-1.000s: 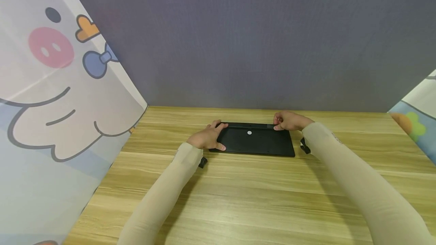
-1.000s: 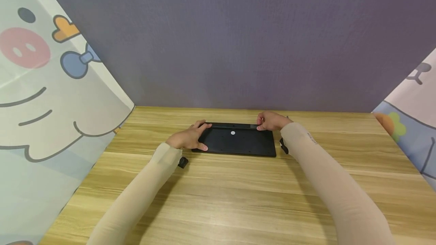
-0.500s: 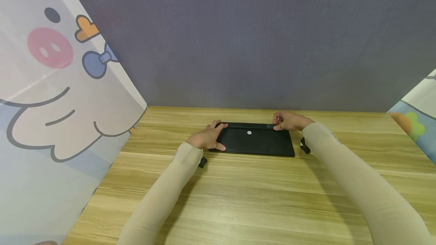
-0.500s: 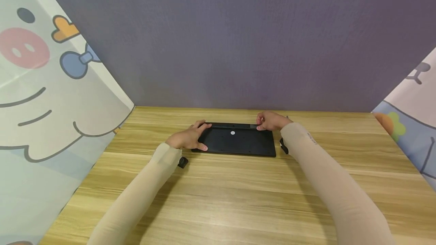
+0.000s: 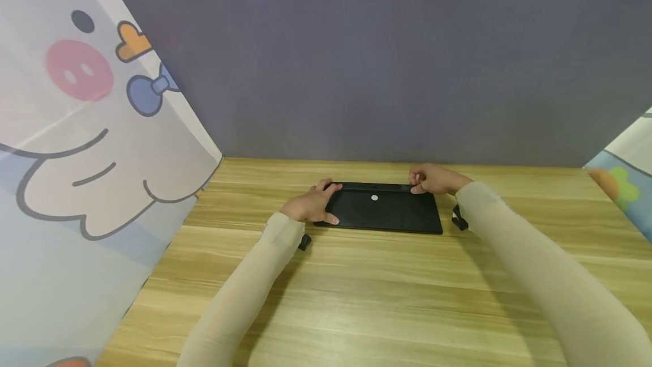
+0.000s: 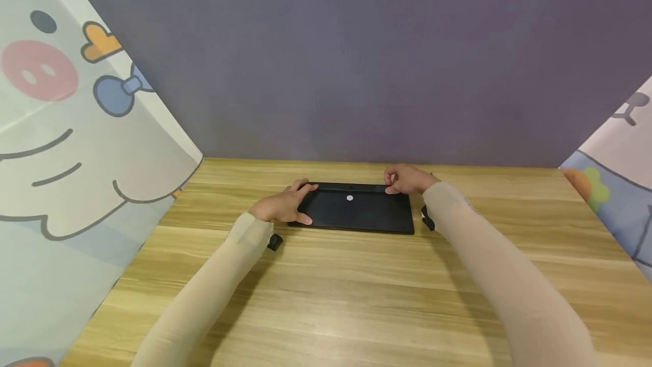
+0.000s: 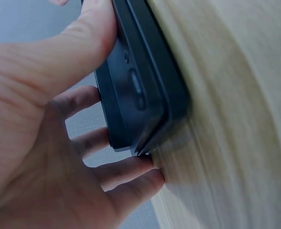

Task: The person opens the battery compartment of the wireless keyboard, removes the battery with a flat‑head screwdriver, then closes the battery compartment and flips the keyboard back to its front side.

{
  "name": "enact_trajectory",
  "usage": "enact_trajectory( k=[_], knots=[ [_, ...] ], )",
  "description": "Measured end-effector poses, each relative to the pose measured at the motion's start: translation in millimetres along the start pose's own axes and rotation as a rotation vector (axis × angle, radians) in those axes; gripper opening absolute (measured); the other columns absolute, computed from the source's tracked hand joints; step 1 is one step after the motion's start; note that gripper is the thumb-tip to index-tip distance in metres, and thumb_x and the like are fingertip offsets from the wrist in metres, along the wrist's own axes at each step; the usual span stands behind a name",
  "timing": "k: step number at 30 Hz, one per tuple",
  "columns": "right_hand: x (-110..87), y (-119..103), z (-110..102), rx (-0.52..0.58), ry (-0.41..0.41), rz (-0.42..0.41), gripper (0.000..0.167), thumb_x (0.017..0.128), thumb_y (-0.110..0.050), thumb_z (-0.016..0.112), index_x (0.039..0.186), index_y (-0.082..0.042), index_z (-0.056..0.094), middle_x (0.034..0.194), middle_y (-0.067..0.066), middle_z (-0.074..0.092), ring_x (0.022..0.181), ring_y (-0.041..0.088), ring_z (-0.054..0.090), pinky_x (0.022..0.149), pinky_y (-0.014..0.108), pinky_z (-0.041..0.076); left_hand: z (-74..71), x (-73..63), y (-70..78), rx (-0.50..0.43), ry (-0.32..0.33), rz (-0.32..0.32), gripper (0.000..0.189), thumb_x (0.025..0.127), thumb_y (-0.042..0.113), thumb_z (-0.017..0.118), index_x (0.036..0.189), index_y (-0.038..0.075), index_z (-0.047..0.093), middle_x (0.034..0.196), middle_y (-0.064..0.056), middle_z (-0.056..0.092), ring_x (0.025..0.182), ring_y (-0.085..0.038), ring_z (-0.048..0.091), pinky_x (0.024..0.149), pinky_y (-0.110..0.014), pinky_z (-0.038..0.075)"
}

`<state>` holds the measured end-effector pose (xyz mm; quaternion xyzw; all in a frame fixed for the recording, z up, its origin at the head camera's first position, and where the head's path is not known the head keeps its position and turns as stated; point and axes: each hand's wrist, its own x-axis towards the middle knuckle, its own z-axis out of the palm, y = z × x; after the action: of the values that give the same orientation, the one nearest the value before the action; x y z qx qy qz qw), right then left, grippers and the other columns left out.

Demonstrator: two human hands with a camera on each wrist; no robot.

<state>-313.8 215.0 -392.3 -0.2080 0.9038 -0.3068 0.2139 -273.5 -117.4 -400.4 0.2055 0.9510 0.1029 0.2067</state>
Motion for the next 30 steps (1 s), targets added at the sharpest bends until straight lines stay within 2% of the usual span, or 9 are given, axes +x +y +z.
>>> enact_trajectory(
  k=[7, 11, 15, 18, 23, 30],
  knots=[
    [-3.2, -2, -2, 0.019, 0.021, -0.012, 0.011, 0.092, -0.006, 0.061, 0.086, -0.002, 0.053, 0.060, 0.000, 0.036, 0.051, 0.014, 0.029, 0.053, 0.031, 0.032, 0.0, 0.1, 0.9, -0.004, -0.009, -0.005, 0.091, 0.082, 0.044, 0.068, 0.153, 0.032, 0.013, 0.157, -0.003, -0.005, 0.140, -0.036, 0.011, 0.099, -0.052, 0.035],
    [-5.6, -3, -3, -0.014, 0.098, -0.029, 0.010, 0.093, -0.010, 0.062, 0.088, -0.003, 0.056, 0.063, 0.003, 0.043, 0.053, 0.016, 0.035, 0.053, 0.032, 0.034, -0.1, -1.0, 1.8, -0.012, -0.009, 0.000, 0.090, 0.083, 0.044, 0.068, 0.152, 0.033, 0.012, 0.157, -0.003, -0.005, 0.141, -0.035, 0.011, 0.099, -0.052, 0.035],
    [-3.1, -4, -4, -0.053, 0.210, -0.058, 0.011, 0.091, -0.011, 0.064, 0.088, -0.004, 0.057, 0.066, 0.004, 0.047, 0.058, 0.018, 0.040, 0.056, 0.034, 0.035, -0.4, -1.9, 2.3, -0.021, -0.011, 0.000, 0.090, 0.082, 0.044, 0.068, 0.152, 0.033, 0.013, 0.157, -0.002, -0.005, 0.141, -0.033, 0.011, 0.099, -0.051, 0.036],
    [2.5, -4, -3, -0.043, 0.244, -0.052, 0.011, 0.091, -0.011, 0.064, 0.087, -0.004, 0.057, 0.065, 0.003, 0.046, 0.058, 0.019, 0.040, 0.057, 0.034, 0.034, 0.2, -2.2, 1.6, -0.025, -0.011, -0.005, 0.091, 0.082, 0.044, 0.069, 0.152, 0.033, 0.013, 0.157, -0.002, -0.004, 0.141, -0.031, 0.011, 0.099, -0.050, 0.036],
    [11.3, -2, -2, -0.039, 0.222, -0.033, 0.011, 0.091, -0.009, 0.063, 0.086, -0.003, 0.055, 0.065, 0.004, 0.048, 0.056, 0.018, 0.040, 0.055, 0.033, 0.035, 0.8, -2.1, 1.3, -0.022, -0.007, -0.006, 0.091, 0.081, 0.045, 0.070, 0.152, 0.033, 0.015, 0.157, -0.002, -0.002, 0.141, -0.029, 0.012, 0.099, -0.049, 0.036],
    [21.9, 8, -1, -0.017, 0.162, -0.006, 0.012, 0.090, -0.005, 0.062, 0.083, -0.002, 0.053, 0.074, 0.006, 0.054, 0.057, 0.016, 0.043, 0.056, 0.032, 0.037, 1.3, -5.0, 3.6, -0.019, -0.008, 0.012, 0.091, 0.080, 0.044, 0.071, 0.152, 0.033, 0.017, 0.156, 0.000, 0.000, 0.141, -0.027, 0.013, 0.100, -0.048, 0.035]
  ],
)
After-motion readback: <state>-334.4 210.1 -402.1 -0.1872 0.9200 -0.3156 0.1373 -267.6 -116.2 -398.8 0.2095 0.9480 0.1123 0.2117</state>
